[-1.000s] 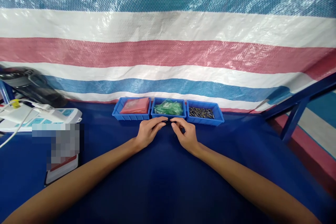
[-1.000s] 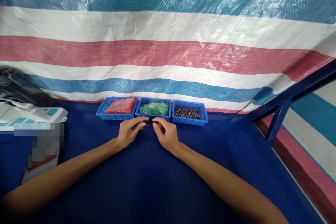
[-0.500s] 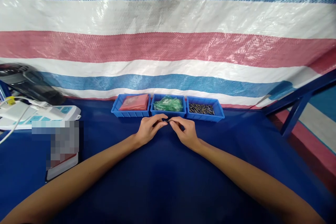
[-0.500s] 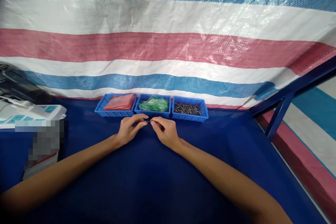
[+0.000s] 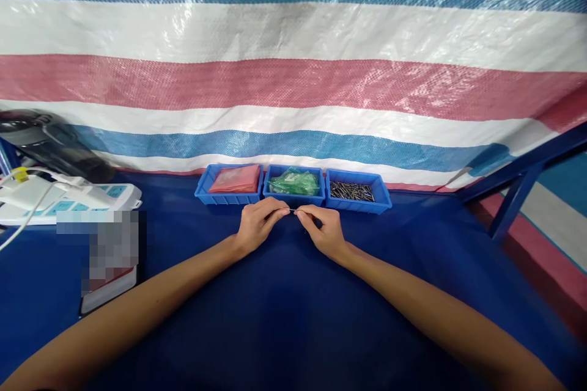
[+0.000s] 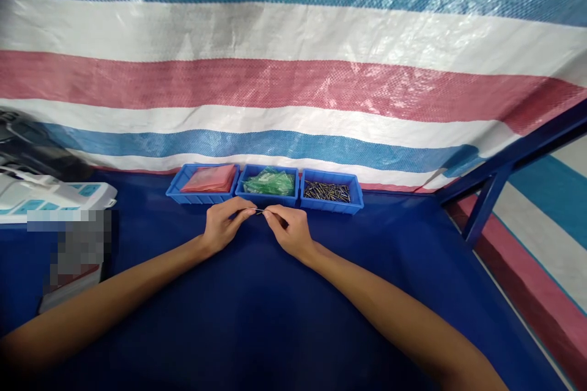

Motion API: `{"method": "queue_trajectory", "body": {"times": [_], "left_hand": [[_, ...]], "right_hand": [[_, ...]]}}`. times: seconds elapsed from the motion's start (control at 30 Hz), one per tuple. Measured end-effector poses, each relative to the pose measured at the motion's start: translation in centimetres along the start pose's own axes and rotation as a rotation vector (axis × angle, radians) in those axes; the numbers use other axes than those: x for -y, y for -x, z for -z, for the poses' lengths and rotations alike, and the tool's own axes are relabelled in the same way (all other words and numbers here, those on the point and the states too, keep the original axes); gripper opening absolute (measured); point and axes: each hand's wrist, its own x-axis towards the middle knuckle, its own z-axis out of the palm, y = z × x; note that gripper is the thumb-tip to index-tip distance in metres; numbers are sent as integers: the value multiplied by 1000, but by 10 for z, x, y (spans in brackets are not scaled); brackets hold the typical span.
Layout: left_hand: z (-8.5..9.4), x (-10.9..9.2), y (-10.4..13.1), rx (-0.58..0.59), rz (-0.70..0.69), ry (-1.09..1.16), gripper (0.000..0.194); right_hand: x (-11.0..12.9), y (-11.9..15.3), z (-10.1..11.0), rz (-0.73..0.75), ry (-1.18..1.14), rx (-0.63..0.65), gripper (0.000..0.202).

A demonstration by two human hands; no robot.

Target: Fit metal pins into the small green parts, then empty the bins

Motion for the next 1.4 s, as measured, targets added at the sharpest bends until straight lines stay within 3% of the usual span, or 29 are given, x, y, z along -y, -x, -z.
{"method": "queue_trajectory", "body": {"times": [0.33,0.67,0.9,1.03,1.1,1.27,1.4], "left_hand": [[-1,1,0,-21,-43,16,15],[-1,0,0,-45,-51,-4,14],[0,1,4,-43,-13,-53,19],[1,1,5,-34,67,-23,18],[0,2,5,-38,162,17,20],[-1,-1,3,-4,245,60,22],[0,-4,0,22,240,38,21]], "right_hand": [[-1,-2,-1,22,38,111,24],[-2,2,-3,14,95,91,29],[-1,2,-3,149,194,242,33],[1,3,-1,162,112,293,29],[2,3,0,56,-11,197,28],[5,-7,1,-299,-462,-329,29],[9,-14,3,-410,-606,-419,29]]}}
